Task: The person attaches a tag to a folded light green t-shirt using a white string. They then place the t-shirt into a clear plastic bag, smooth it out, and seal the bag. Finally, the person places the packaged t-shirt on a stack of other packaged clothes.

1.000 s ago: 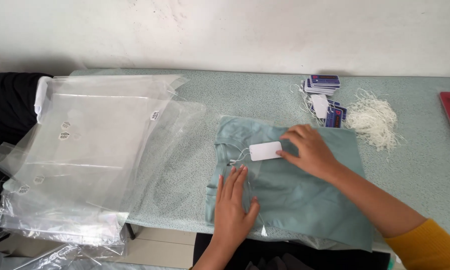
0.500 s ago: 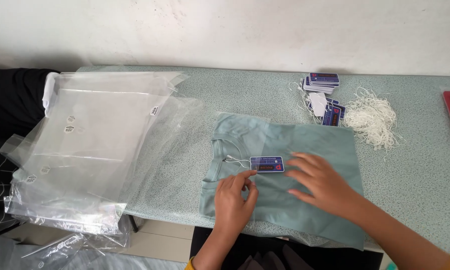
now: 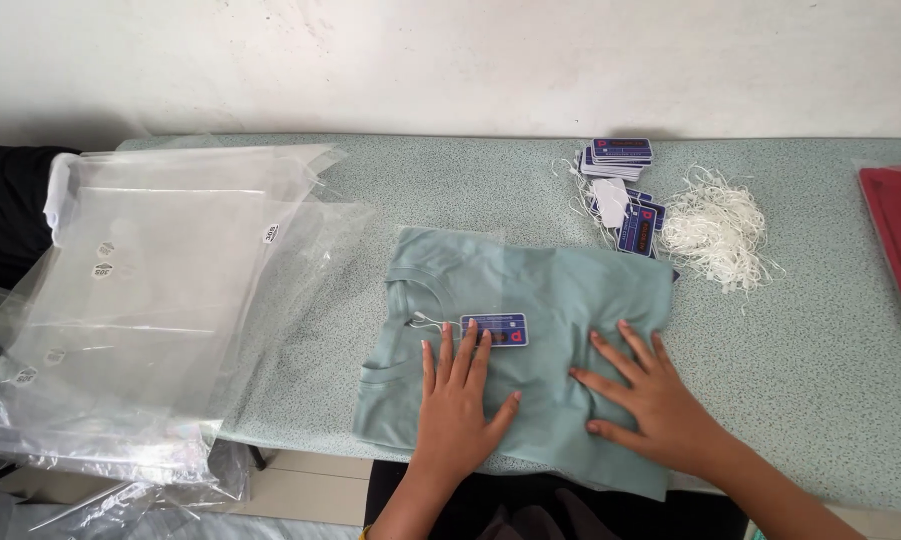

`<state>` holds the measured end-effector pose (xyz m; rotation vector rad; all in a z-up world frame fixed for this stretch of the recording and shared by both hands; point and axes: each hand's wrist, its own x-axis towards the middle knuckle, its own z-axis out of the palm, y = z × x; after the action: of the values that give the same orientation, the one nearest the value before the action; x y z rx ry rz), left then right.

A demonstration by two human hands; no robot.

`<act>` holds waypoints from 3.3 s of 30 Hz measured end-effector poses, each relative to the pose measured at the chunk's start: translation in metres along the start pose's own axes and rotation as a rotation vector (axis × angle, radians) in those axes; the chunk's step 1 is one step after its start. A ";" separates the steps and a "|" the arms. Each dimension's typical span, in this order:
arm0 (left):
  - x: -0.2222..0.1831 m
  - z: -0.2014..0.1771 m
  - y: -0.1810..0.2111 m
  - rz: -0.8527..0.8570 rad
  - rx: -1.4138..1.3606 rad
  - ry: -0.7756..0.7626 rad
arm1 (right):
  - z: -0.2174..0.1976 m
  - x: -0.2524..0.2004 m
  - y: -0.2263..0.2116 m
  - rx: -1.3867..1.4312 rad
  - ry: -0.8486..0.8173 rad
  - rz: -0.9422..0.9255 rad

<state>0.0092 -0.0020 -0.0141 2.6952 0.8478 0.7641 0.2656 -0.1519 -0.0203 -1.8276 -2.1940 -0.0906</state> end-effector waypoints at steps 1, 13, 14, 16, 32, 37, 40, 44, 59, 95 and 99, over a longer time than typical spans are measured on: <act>-0.001 0.000 0.002 -0.002 0.003 0.001 | -0.008 0.002 0.001 0.001 0.001 -0.003; -0.009 0.010 -0.001 -0.036 0.038 -0.081 | 0.027 0.080 0.028 -0.263 0.027 -0.228; -0.009 0.010 -0.001 -0.046 0.027 -0.084 | 0.026 0.083 0.025 -0.301 0.039 -0.245; -0.009 0.010 -0.001 -0.062 0.016 -0.085 | 0.028 0.088 0.018 -0.338 0.050 -0.269; 0.010 -0.038 -0.004 0.029 -0.011 0.072 | 0.004 0.047 -0.029 -0.069 0.030 -0.316; 0.043 0.030 -0.046 -0.051 0.229 -0.032 | 0.009 0.056 -0.025 -0.108 0.009 -0.356; 0.051 0.047 -0.050 -0.117 0.143 -0.082 | 0.015 0.069 -0.025 -0.119 0.012 -0.386; 0.064 0.054 -0.045 -0.086 0.185 -0.155 | 0.023 0.080 -0.032 -0.022 -0.038 -0.398; 0.108 0.074 0.034 0.516 -0.201 -0.454 | 0.044 -0.006 -0.106 -0.301 0.023 0.211; -0.155 0.021 -0.034 -0.948 -1.154 -0.119 | 0.028 0.061 -0.089 -0.105 0.025 -0.042; -0.144 0.012 -0.027 -0.972 -0.989 -0.201 | 0.037 0.076 -0.082 -0.067 0.016 -0.041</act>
<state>-0.0979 -0.0645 -0.0931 1.2452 1.1438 0.4487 0.1673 -0.0872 -0.0253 -1.8103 -2.2434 -0.1891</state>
